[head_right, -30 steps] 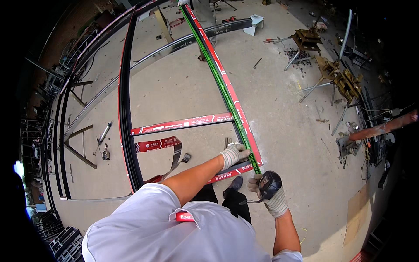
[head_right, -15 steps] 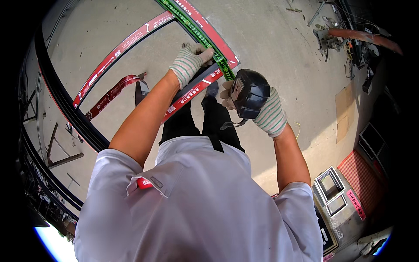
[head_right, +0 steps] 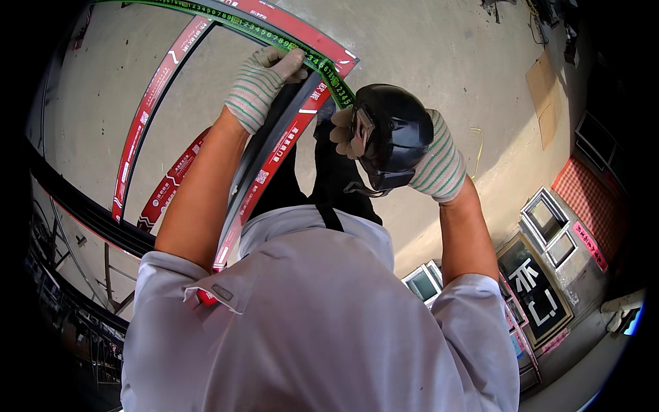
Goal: The person measures a large window frame using a flexible tape measure, then retrieves and measures additional aluminum profiles on the floor. The person handles the frame and profiles with gloved hands, recording dimensions and organizing materials.
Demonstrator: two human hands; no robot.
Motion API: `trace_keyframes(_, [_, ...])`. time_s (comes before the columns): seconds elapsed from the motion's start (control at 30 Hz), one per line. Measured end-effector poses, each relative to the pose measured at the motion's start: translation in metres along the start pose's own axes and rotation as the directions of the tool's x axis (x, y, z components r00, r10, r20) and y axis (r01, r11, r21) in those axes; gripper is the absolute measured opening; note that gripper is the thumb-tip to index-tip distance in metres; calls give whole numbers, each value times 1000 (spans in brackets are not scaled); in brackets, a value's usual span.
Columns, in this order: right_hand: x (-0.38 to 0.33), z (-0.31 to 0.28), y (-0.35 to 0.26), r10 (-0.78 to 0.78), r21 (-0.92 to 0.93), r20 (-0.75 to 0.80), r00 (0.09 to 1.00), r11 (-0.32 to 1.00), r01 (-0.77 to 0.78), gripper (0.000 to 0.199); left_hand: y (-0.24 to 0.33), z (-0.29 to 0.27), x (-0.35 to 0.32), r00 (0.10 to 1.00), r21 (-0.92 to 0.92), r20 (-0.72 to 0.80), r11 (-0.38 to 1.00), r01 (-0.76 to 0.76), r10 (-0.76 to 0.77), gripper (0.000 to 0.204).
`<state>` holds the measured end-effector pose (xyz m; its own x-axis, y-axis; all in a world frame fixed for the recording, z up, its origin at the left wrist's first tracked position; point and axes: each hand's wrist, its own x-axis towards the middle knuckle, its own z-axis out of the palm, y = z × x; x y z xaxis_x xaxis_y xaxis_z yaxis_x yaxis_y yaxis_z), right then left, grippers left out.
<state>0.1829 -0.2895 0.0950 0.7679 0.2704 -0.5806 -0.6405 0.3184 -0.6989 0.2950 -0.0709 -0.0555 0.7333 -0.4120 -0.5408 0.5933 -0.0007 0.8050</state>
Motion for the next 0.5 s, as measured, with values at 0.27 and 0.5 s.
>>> trace_keyframes(0.27, [-4,4,-2,14,-170,52,999,986,-4,36,12,-1,-3,998,51,30,997,55,-56,30])
trace_keyframes(0.5, [-7,14,2,-219,-269,36,975,938,221,56,14,-1,-6,999,116,51,993,6,-12,33])
